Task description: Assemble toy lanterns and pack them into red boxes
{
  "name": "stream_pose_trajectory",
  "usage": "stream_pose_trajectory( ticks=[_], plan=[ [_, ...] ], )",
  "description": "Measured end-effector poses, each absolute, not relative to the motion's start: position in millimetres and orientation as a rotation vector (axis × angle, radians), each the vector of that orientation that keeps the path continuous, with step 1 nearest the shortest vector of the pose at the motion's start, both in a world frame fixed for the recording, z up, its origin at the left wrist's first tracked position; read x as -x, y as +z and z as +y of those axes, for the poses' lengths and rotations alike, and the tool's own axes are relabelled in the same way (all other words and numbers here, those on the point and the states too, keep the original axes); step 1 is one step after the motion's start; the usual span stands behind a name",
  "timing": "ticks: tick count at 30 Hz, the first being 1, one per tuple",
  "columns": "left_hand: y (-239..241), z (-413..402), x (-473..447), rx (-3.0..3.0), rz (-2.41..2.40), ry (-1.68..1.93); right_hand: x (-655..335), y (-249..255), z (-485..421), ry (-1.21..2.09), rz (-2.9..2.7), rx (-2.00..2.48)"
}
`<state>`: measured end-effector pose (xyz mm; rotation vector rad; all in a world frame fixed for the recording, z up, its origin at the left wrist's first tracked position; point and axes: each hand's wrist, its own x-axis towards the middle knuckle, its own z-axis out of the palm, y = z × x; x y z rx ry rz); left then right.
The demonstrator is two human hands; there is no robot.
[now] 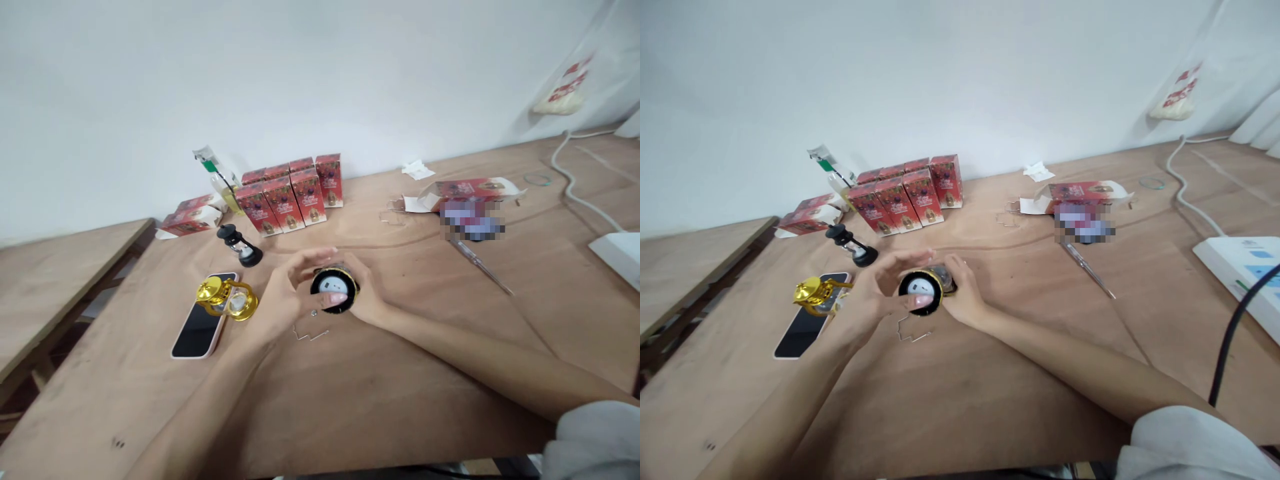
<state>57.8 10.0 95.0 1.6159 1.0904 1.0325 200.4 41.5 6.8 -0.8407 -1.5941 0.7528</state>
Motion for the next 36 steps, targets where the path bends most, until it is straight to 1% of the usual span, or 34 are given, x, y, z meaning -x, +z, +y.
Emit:
stream_pose_trajectory(
  ticks=[2,5,10,16,22,27,36],
  plan=[
    [93,7,-57,-1.514,1.033,0.967,-201,8,40,0.713,-1.611,0.824],
    [91,1,-55,-1.510,1.032,0.996,-200,7,38,0.679,-1.629,0.799],
    [94,-6,-54,-1.601,0.969,0.914,-195,5,34,0.739,-1.625,0.762],
    [81,-11,-55,-1.666,0.886,0.998,-193,4,32,0.780,-1.600,0.794],
    [66,-14,-58,-1.747,0.937,1.055,-195,6,32,0.822,-1.627,0.816],
    [67,-15,-61,-1.872,0.951,1.079,-196,9,31,0.868,-1.616,0.806],
    [72,-18,-62,-1.928,0.947,1.042,-196,5,33,0.865,-1.626,0.770]
  ],
)
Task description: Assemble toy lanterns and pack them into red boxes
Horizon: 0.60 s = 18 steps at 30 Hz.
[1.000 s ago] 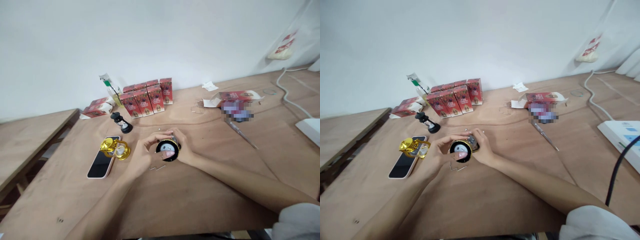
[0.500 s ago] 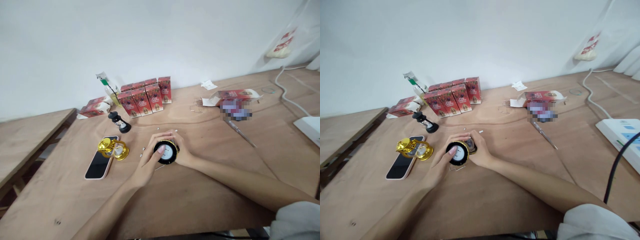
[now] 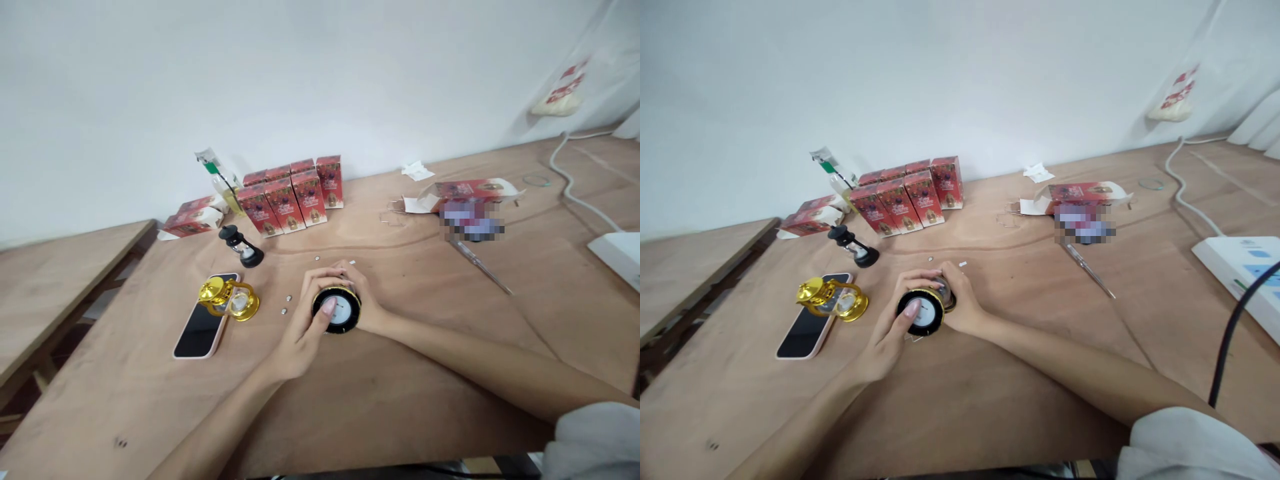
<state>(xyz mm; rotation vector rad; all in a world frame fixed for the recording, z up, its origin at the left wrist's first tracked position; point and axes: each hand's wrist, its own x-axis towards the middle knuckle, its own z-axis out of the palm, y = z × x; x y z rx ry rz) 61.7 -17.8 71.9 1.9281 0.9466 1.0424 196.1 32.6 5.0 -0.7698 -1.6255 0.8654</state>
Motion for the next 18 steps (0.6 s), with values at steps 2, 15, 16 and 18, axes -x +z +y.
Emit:
stream_pose_trajectory(
  ticks=[2,15,16,18],
  plan=[
    [73,-18,-62,-1.945,0.948,1.031,-196,3,33,0.853,-1.619,0.752],
    [76,-15,-59,-1.879,0.964,0.941,-191,-3,35,0.888,-1.568,0.831],
    [76,-10,-56,-1.873,0.953,0.943,-192,-3,36,0.878,-1.555,0.836],
    [76,1,-45,-1.822,0.943,0.985,-192,-4,40,0.865,-1.482,0.873]
  ],
)
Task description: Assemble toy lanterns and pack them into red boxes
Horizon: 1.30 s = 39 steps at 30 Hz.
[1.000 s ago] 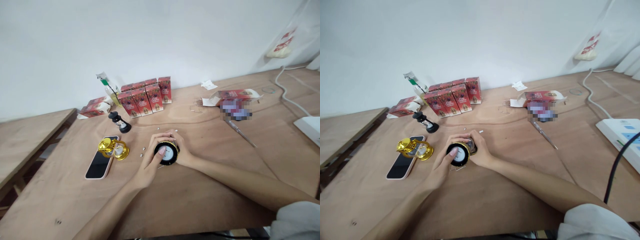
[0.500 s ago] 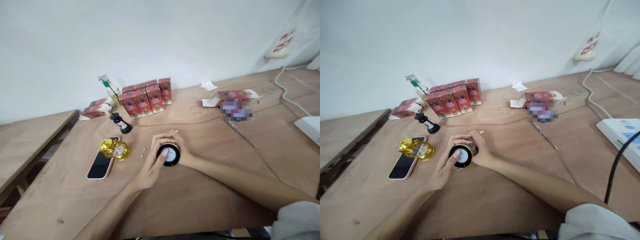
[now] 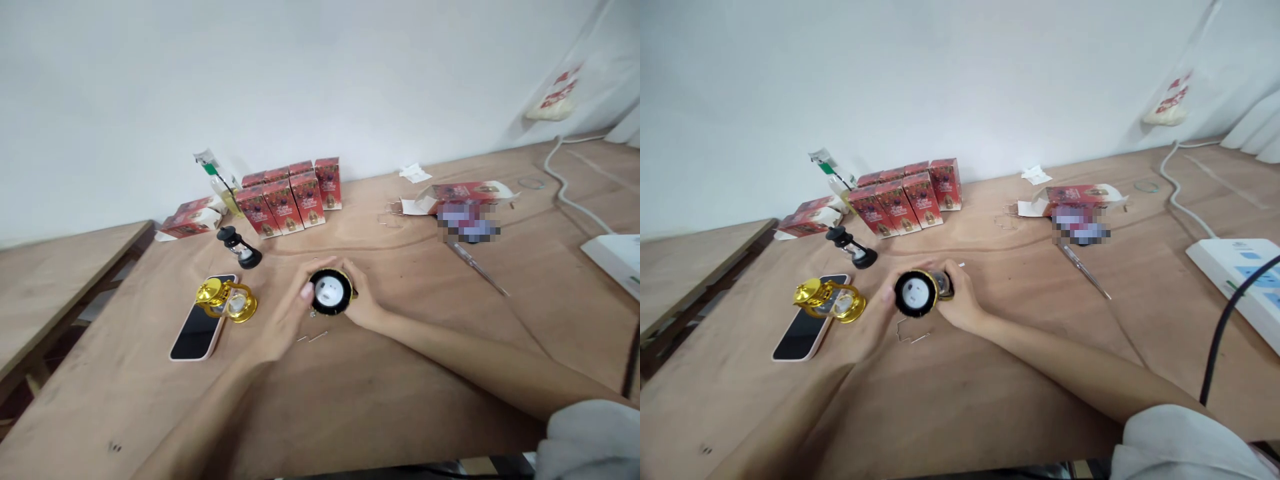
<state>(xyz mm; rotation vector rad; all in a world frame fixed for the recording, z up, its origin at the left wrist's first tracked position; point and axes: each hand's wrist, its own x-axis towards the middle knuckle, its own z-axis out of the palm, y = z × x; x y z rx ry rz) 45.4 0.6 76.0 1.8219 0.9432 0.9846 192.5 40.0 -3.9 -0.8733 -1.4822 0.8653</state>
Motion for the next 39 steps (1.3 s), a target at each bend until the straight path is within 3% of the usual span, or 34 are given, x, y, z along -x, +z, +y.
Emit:
stream_pose_trajectory(
  ticks=[4,8,15,39],
  plan=[
    [70,14,-17,-1.719,1.268,1.042,-194,-11,53,0.910,-1.226,0.998],
    [59,15,-2,-1.904,1.532,0.828,-200,-13,70,0.918,-1.049,0.990],
    [48,50,-35,-2.294,1.321,0.628,-229,-13,105,0.812,-0.869,1.064],
    [26,78,-87,-2.193,1.409,0.518,-228,-7,101,0.814,-0.954,1.039]
  ],
)
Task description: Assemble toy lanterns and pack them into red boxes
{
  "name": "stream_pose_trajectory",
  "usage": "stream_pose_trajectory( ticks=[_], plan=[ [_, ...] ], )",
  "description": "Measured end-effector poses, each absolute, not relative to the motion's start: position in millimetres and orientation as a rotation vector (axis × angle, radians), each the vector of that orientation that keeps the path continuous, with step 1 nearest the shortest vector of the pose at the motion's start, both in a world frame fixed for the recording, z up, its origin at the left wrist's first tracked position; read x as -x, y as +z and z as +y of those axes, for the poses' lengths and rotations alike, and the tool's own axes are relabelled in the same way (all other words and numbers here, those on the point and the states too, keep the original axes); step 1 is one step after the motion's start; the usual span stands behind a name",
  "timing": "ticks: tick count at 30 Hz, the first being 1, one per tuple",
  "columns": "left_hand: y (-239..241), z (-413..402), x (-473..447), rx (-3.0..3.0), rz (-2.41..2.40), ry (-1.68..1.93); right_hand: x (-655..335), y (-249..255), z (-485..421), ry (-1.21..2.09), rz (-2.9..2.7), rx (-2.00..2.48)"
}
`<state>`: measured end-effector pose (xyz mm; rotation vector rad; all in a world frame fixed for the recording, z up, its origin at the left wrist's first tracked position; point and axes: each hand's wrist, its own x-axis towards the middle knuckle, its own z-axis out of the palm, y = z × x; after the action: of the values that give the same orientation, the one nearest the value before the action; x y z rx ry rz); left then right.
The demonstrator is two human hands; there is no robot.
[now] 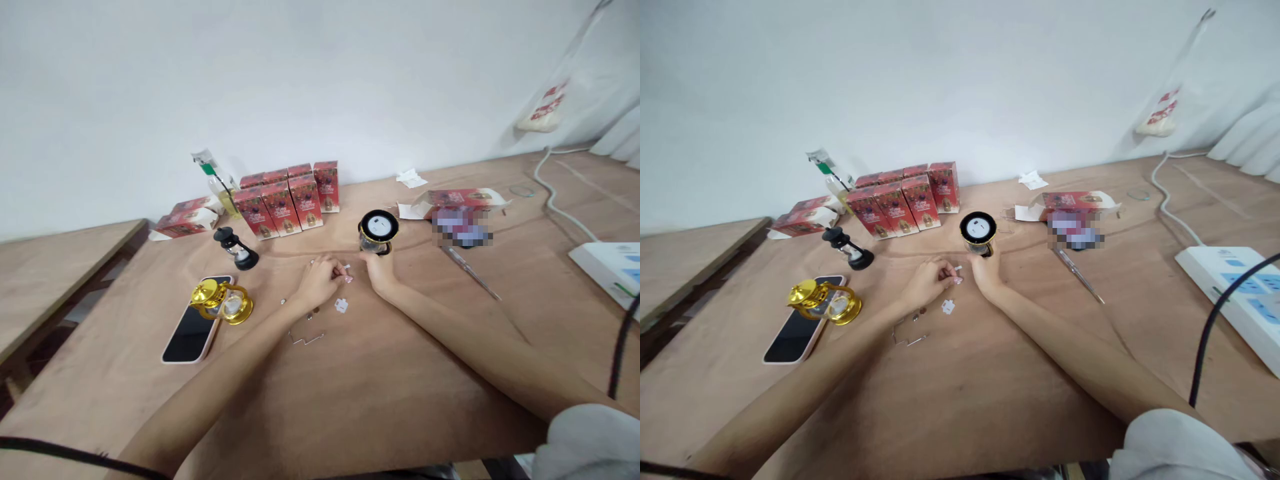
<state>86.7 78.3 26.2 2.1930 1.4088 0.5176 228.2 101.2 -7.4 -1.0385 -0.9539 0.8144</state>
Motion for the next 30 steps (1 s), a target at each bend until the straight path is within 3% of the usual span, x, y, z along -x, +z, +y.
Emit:
stream_pose_trajectory(
  ticks=[30],
  plan=[
    [13,70,-77,-2.364,1.316,0.640,-225,-8,97,0.848,-1.026,1.062]
  ],
)
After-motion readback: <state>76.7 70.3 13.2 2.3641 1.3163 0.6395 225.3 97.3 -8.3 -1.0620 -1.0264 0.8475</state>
